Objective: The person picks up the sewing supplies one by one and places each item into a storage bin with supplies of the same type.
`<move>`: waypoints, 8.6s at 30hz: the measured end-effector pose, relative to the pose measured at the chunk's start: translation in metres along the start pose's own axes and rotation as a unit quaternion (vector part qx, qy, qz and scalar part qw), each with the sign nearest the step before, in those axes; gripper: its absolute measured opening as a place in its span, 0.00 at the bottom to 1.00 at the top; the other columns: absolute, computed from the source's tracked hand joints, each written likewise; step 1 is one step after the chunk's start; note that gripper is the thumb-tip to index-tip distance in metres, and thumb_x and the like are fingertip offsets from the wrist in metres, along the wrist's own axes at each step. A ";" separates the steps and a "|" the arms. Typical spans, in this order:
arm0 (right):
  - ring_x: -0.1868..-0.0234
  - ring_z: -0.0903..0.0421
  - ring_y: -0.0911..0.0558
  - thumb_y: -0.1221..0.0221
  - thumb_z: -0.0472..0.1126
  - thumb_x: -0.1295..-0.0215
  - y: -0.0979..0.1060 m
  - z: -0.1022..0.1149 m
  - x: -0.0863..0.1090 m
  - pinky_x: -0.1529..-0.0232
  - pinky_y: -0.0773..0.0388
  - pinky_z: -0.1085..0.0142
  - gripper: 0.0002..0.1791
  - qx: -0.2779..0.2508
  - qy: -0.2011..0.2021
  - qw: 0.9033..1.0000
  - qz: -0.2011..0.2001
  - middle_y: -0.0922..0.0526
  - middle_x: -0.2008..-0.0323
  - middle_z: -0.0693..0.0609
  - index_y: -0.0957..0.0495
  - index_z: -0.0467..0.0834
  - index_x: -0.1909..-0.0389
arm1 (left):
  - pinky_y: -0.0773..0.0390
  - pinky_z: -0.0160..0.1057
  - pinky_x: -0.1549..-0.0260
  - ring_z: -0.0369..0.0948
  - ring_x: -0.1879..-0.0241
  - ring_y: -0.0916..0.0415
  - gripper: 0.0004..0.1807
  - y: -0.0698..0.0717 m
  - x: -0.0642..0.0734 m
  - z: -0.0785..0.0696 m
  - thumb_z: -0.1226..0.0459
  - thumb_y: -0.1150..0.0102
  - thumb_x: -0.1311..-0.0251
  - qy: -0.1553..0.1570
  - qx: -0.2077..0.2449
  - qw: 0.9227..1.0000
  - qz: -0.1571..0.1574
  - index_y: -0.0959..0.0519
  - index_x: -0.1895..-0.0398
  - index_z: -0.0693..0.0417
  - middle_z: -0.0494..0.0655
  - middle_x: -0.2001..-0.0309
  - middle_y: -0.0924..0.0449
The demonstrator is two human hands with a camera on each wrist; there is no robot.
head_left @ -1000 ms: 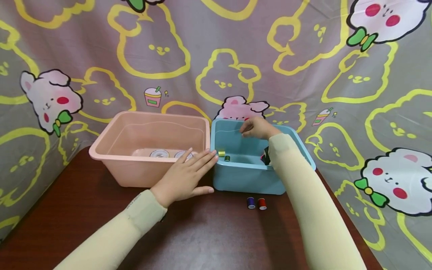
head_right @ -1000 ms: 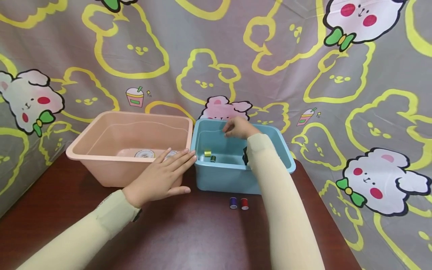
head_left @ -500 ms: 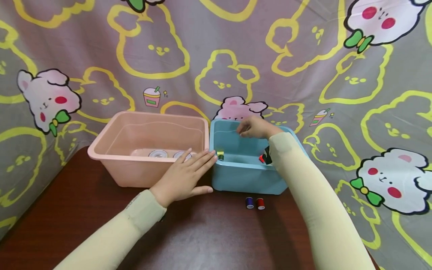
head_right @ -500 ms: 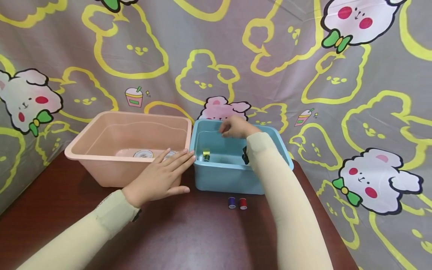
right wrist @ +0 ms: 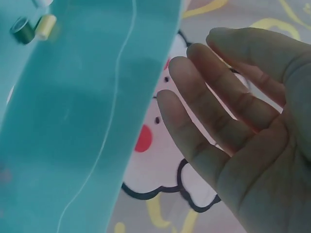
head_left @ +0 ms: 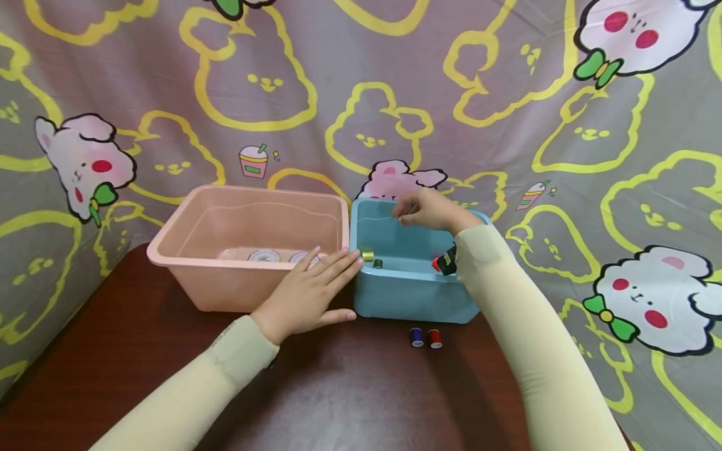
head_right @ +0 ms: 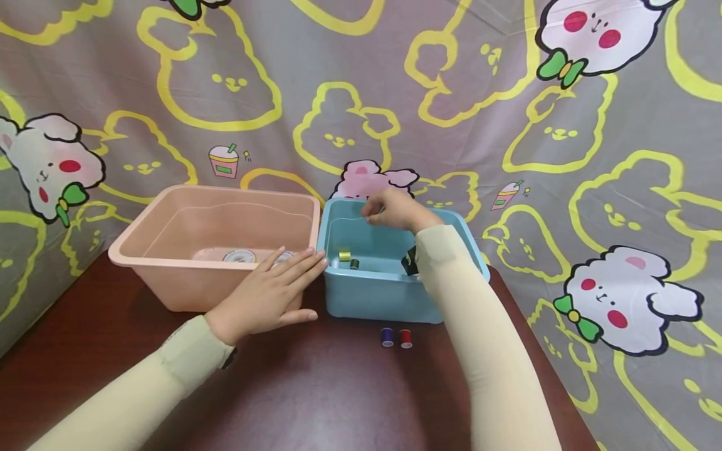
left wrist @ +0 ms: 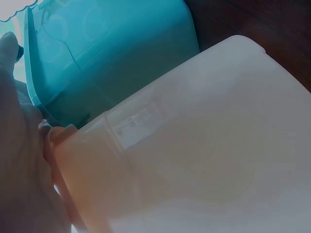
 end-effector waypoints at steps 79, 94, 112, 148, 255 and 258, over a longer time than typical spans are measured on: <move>0.56 0.58 0.17 0.35 0.38 0.31 -0.111 -0.008 0.154 0.54 0.18 0.65 0.10 -0.233 0.045 0.953 -0.186 0.14 0.56 0.51 0.15 0.38 0.53 | 0.55 0.57 0.24 0.48 0.21 0.52 0.47 -0.003 -0.002 -0.002 0.35 0.48 0.33 0.005 -0.011 1.000 0.005 0.44 0.19 0.51 0.49 0.21 0.46; 0.59 0.58 0.16 0.31 0.35 0.37 -0.129 -0.021 0.153 0.53 0.16 0.53 0.10 -0.167 0.028 0.974 -0.148 0.15 0.57 0.50 0.15 0.44 0.55 | 0.56 0.57 0.24 0.47 0.21 0.53 0.49 -0.002 -0.003 -0.002 0.34 0.48 0.34 0.009 -0.002 1.000 0.019 0.45 0.19 0.50 0.46 0.20 0.48; 0.64 0.54 0.16 0.31 0.32 0.39 -0.143 -0.033 0.147 0.78 0.18 0.66 0.13 -0.157 0.002 0.985 -0.073 0.16 0.59 0.43 0.17 0.35 0.53 | 0.54 0.58 0.24 0.48 0.21 0.51 0.48 -0.004 -0.002 -0.003 0.36 0.45 0.35 0.002 0.005 1.000 0.001 0.44 0.20 0.52 0.48 0.21 0.46; 0.59 0.47 0.15 0.28 0.28 0.50 -0.175 -0.046 0.127 0.57 0.18 0.54 0.13 -0.018 -0.051 0.998 -0.043 0.14 0.62 0.47 0.15 0.36 0.61 | 0.58 0.56 0.23 0.47 0.21 0.53 0.48 -0.007 0.000 -0.001 0.33 0.49 0.34 0.008 -0.009 1.000 0.003 0.45 0.19 0.50 0.47 0.20 0.48; 0.56 0.56 0.16 0.26 0.36 0.43 -0.141 -0.003 0.153 0.56 0.15 0.66 0.14 -0.196 0.048 0.960 -0.197 0.16 0.59 0.56 0.13 0.44 0.55 | 0.56 0.58 0.24 0.46 0.20 0.54 0.49 0.000 -0.004 -0.003 0.33 0.49 0.34 0.008 -0.019 0.999 0.024 0.47 0.19 0.51 0.48 0.19 0.51; 0.56 0.56 0.16 0.26 0.37 0.43 -0.139 -0.003 0.154 0.55 0.15 0.66 0.15 -0.205 0.046 0.956 -0.206 0.16 0.58 0.56 0.13 0.46 0.54 | 0.56 0.58 0.24 0.46 0.20 0.54 0.49 0.000 -0.004 -0.004 0.33 0.50 0.34 0.008 -0.020 0.999 0.024 0.47 0.19 0.51 0.48 0.19 0.51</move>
Point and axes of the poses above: each hand's wrist, its own x-axis away from the middle knuckle, its own y-axis out of the back of the hand, z = x × y, the point moved 2 cm from there along -x, towards the middle knuckle
